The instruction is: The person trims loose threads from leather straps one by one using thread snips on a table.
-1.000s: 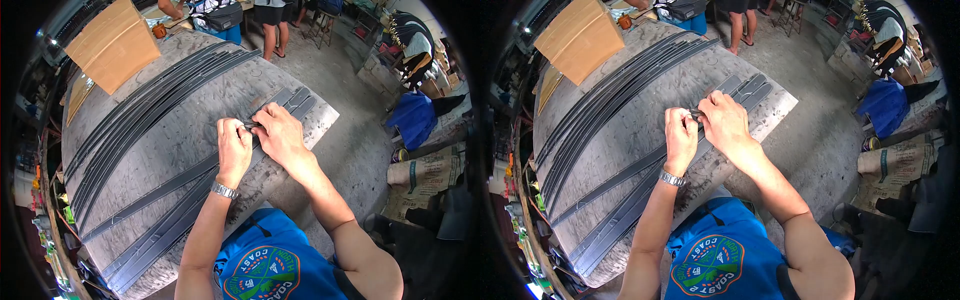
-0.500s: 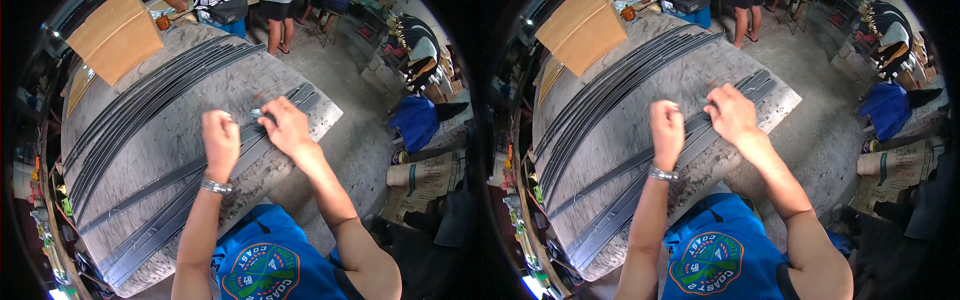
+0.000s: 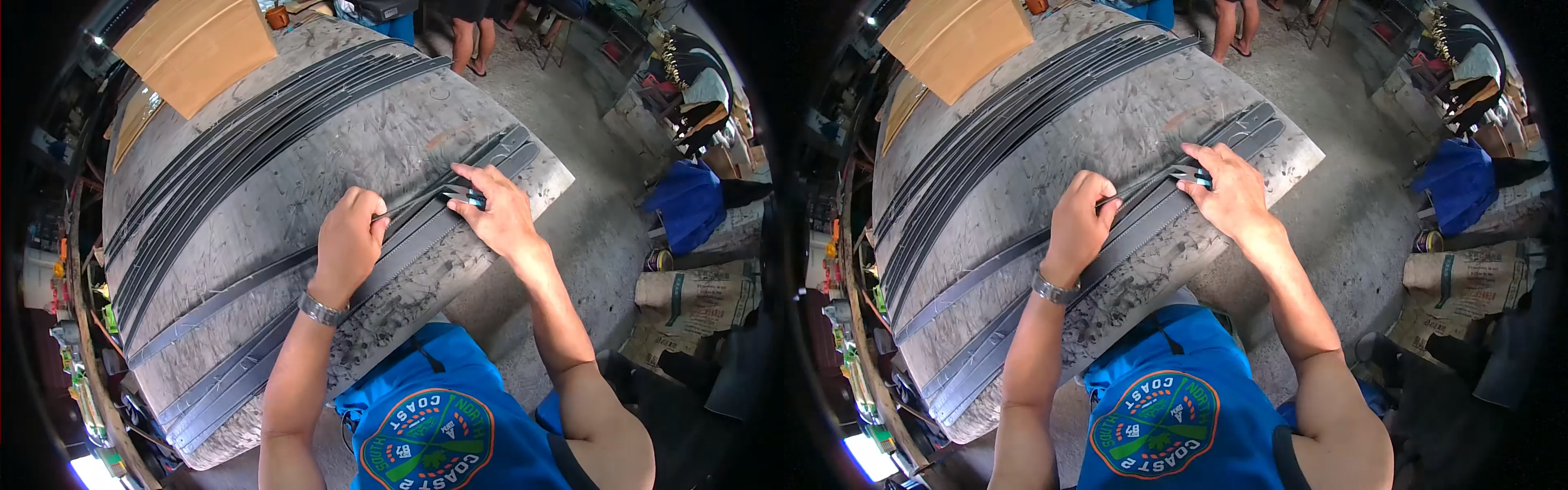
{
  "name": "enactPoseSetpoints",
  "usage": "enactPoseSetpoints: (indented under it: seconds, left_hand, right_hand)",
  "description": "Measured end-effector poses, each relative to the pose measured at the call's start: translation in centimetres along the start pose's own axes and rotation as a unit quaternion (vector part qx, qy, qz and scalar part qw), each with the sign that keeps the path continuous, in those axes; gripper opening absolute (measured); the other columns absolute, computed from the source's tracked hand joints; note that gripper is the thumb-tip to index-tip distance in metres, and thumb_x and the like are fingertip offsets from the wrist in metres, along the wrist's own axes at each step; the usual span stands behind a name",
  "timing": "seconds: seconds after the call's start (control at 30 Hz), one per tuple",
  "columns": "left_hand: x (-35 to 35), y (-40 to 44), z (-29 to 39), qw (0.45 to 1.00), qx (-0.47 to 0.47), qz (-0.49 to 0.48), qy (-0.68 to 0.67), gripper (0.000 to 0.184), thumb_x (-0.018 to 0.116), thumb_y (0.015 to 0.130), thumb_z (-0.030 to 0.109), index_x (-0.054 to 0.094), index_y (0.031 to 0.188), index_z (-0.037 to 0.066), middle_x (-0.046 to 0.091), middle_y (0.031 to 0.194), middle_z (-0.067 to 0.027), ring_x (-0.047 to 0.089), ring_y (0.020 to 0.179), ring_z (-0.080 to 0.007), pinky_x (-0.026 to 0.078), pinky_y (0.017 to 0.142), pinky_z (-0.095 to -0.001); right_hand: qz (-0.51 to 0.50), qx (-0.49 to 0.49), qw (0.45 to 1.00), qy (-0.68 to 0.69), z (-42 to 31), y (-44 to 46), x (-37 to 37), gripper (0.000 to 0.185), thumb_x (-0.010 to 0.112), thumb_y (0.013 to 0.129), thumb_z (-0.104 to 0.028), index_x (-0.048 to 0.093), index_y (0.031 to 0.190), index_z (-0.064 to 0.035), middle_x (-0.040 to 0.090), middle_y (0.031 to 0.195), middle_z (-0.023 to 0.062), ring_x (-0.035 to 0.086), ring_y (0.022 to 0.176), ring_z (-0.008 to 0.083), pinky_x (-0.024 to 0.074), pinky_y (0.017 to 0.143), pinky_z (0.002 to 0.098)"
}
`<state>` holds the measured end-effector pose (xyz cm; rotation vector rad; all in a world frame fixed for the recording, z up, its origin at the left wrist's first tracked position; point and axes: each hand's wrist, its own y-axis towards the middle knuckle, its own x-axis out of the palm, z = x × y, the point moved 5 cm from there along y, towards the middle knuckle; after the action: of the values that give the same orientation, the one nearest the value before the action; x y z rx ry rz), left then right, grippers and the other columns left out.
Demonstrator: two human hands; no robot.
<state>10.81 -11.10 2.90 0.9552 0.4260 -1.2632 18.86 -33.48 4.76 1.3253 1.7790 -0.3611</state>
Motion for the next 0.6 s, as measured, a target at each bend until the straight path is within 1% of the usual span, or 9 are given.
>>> enactPoseSetpoints:
  seconds: [0.03, 0.07, 0.17, 0.2, 0.23, 0.3, 0.43, 0.53, 0.6]
  left_hand:
    - [0.1, -0.6, 0.7, 0.998, 0.029, 0.028, 0.053, 0.03, 0.082, 0.083, 0.013, 0.064, 0.104, 0.002, 0.066, 0.102, -0.0121, 0.068, 0.096, -0.0322, 0.055, 0.086, -0.0391]
    - [0.2, -1.1, 1.1, 0.999, 0.032, 0.026, 0.029, 0.025, 0.081, 0.085, 0.016, 0.068, 0.101, 0.003, 0.068, 0.106, -0.0115, 0.068, 0.096, -0.0335, 0.055, 0.086, -0.0403]
    - [-0.2, -2.2, 1.7, 0.998, 0.057, 0.0, 0.003, 0.02, 0.08, 0.087, 0.017, 0.073, 0.1, 0.003, 0.071, 0.113, -0.0111, 0.068, 0.097, -0.0318, 0.055, 0.086, -0.0408]
    - [-0.4, -2.4, 1.9, 0.999, 0.041, -0.01, -0.004, 0.019, 0.079, 0.088, 0.018, 0.077, 0.101, 0.004, 0.071, 0.119, -0.0114, 0.067, 0.101, -0.0308, 0.054, 0.089, -0.0409]
    - [-0.3, -2.6, 1.7, 0.999, 0.044, -0.008, -0.004, 0.019, 0.078, 0.088, 0.018, 0.077, 0.101, 0.005, 0.071, 0.118, -0.0102, 0.067, 0.101, -0.0303, 0.054, 0.088, -0.041]
    - [0.0, -2.9, 1.2, 0.999, 0.049, -0.003, -0.002, 0.019, 0.078, 0.088, 0.02, 0.076, 0.103, 0.007, 0.071, 0.117, -0.0078, 0.066, 0.101, -0.0292, 0.052, 0.088, -0.0411]
    - [0.3, -2.7, 1.0, 0.999, 0.039, -0.004, -0.015, 0.022, 0.078, 0.087, 0.016, 0.073, 0.107, 0.007, 0.07, 0.116, -0.008, 0.064, 0.103, -0.0301, 0.051, 0.09, -0.0418]
    - [-0.1, -2.2, 1.5, 0.999, -0.025, -0.025, -0.03, 0.027, 0.079, 0.085, 0.013, 0.072, 0.11, 0.006, 0.071, 0.114, -0.0118, 0.064, 0.106, -0.0328, 0.051, 0.093, -0.0417]
    - [0.1, -1.9, 2.0, 1.0, 0.018, -0.006, -0.018, 0.028, 0.079, 0.084, 0.013, 0.072, 0.11, 0.007, 0.07, 0.112, -0.0114, 0.064, 0.104, -0.0332, 0.051, 0.092, -0.0433]
  right_hand:
    - [0.002, -0.003, 1.0, -0.001, 0.2, -0.5, -0.1, 0.044, 0.082, 0.083, -0.025, 0.073, 0.125, -0.0139, 0.066, 0.098, 0.0066, 0.068, 0.097, 0.0283, 0.0543, 0.085, 0.0407]
    - [0.005, -0.008, 1.0, 0.004, 0.5, -1.0, 0.0, 0.043, 0.082, 0.083, -0.025, 0.074, 0.124, -0.0139, 0.067, 0.097, 0.0063, 0.068, 0.096, 0.0284, 0.0546, 0.084, 0.0406]
    - [-0.004, -0.008, 1.0, 0.003, 1.6, -2.6, 0.2, 0.04, 0.082, 0.083, -0.025, 0.076, 0.121, -0.0138, 0.068, 0.096, 0.0058, 0.069, 0.093, 0.0285, 0.0551, 0.082, 0.0403]
    - [-0.016, 0.002, 1.0, -0.007, 1.9, -3.1, 0.2, 0.039, 0.082, 0.083, -0.025, 0.076, 0.12, -0.0138, 0.069, 0.096, 0.0057, 0.069, 0.093, 0.0286, 0.0552, 0.082, 0.0401]
    - [-0.027, 0.012, 0.999, -0.016, 2.2, -3.5, 0.2, 0.039, 0.082, 0.083, -0.026, 0.077, 0.12, -0.0138, 0.069, 0.096, 0.0057, 0.069, 0.092, 0.0286, 0.0553, 0.082, 0.0399]
    - [-0.015, 0.001, 1.0, -0.009, 2.7, -4.1, -0.1, 0.04, 0.082, 0.083, -0.026, 0.076, 0.121, -0.0139, 0.07, 0.098, 0.0057, 0.069, 0.093, 0.0285, 0.0553, 0.082, 0.0398]
    - [-0.013, 0.003, 1.0, -0.021, 2.4, -4.9, -0.8, 0.043, 0.082, 0.084, -0.026, 0.074, 0.125, -0.0146, 0.072, 0.099, 0.0069, 0.07, 0.093, 0.029, 0.0552, 0.082, 0.0399]
    - [-0.071, 0.061, 0.996, -0.001, 1.3, -5.0, -0.9, 0.051, 0.083, 0.085, -0.021, 0.069, 0.134, -0.0163, 0.074, 0.118, 0.0111, 0.07, 0.107, 0.0282, 0.0552, 0.092, 0.0374]
    - [-0.02, 0.027, 0.999, 0.019, 1.3, -5.0, -0.3, 0.051, 0.082, 0.086, -0.023, 0.069, 0.135, -0.0163, 0.074, 0.12, 0.0113, 0.071, 0.106, 0.0296, 0.0561, 0.092, 0.0389]
